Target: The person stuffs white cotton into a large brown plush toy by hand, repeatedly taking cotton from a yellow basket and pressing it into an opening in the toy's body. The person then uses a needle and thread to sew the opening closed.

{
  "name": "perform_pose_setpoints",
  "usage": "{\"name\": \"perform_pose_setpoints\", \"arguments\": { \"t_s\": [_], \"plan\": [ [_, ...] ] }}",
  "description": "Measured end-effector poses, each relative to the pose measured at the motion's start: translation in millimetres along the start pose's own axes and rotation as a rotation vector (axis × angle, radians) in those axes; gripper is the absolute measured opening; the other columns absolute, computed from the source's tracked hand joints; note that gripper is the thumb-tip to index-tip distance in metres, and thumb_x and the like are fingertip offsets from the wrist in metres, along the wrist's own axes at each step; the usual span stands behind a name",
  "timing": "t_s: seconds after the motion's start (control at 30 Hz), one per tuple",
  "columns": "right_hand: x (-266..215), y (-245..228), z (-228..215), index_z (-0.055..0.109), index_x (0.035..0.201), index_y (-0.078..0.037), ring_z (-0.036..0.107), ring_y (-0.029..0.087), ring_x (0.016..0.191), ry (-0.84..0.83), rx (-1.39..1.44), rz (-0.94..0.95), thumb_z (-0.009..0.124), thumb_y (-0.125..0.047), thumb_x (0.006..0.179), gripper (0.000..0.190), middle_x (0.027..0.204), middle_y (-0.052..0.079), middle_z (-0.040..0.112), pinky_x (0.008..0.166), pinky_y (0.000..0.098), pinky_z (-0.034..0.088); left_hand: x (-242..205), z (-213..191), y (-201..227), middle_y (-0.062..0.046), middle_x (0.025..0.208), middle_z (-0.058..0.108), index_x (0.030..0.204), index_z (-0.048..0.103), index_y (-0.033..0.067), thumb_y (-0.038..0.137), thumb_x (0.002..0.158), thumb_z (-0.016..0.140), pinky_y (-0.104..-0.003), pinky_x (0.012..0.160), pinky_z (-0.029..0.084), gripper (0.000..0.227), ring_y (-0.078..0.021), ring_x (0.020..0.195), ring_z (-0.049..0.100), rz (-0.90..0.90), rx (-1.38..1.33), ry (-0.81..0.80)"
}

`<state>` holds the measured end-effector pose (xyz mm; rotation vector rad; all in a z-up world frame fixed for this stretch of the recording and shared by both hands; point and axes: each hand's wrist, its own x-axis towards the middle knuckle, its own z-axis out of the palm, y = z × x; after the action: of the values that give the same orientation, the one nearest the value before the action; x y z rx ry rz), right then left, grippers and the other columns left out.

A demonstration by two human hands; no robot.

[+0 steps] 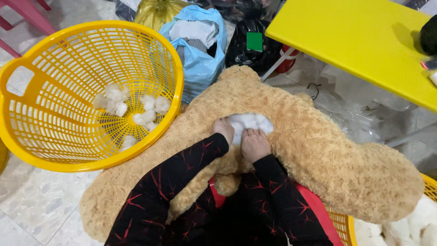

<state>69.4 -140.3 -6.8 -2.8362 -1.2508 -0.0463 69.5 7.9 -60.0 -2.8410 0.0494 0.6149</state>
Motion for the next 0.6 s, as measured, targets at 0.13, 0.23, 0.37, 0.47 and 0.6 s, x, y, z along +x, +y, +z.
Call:
{"name": "perform_pose_setpoints", "arguments": {
  "t_s": [0.13, 0.23, 0.37, 0.47, 0.6],
  "plan": [
    [3.3, 2.7, -3.0, 0.067, 0.098, -0.004, 0.069, 0.033, 0.095, -0.071, 0.054, -0.008, 0.057, -0.017, 0.088, 0.018, 0.094, 0.017, 0.072, 0.098, 0.0479, 0.046, 9.5, 2.8, 7.4, -0.009, 0.131, 0.058, 0.131, 0.065, 0.0053, 0.019, 0.095, 0.062, -0.040, 0.090, 0.046, 0.038, -0.0285, 0.121, 0.055, -0.084, 0.077, 0.329],
    [-11.8, 4.0, -28.6, 0.068, 0.097, -0.007, 0.067, 0.030, 0.101, 0.020, 0.210, -0.034, 0.059, -0.014, 0.094, 0.012, 0.100, 0.012, 0.071, 0.102, 0.0437, 0.048, -29.4, -23.8, 1.8, -0.012, 0.130, 0.060, 0.121, 0.069, 0.0061, 0.016, 0.092, 0.064, -0.040, 0.087, 0.050, 0.031, -0.0303, 0.118, 0.057, -0.016, 0.040, 0.372],
    [-32.7, -7.6, -73.1, 0.068, 0.099, -0.003, 0.059, 0.036, 0.108, 0.418, 0.229, -0.063, 0.066, -0.007, 0.081, 0.018, 0.113, 0.017, 0.063, 0.090, 0.0481, 0.046, -117.8, -67.3, -11.0, -0.026, 0.145, 0.051, 0.113, 0.069, -0.0004, 0.020, 0.087, 0.067, -0.042, 0.089, 0.055, 0.033, -0.0382, 0.117, 0.060, 0.170, -0.148, 0.409],
    [-25.0, -18.7, -110.8, 0.068, 0.099, -0.002, 0.056, 0.039, 0.117, 0.397, 0.164, -0.075, 0.064, 0.001, 0.074, 0.025, 0.127, 0.020, 0.061, 0.093, 0.0489, 0.045, -169.3, -89.1, -48.2, -0.027, 0.149, 0.049, 0.116, 0.067, 0.0009, 0.017, 0.081, 0.068, -0.043, 0.090, 0.056, 0.038, -0.0421, 0.116, 0.062, 0.280, -0.351, 0.629],
    [3.9, -49.2, -144.4, 0.066, 0.093, -0.003, 0.057, 0.039, 0.124, 0.420, 0.331, -0.180, 0.061, 0.006, 0.076, 0.020, 0.133, 0.019, 0.062, 0.104, 0.0457, 0.045, -203.8, -92.5, -136.3, -0.027, 0.149, 0.048, 0.117, 0.068, 0.0058, 0.020, 0.089, 0.066, -0.048, 0.094, 0.053, 0.031, -0.0419, 0.121, 0.060, 0.241, -0.664, 0.665]
  ]
}}
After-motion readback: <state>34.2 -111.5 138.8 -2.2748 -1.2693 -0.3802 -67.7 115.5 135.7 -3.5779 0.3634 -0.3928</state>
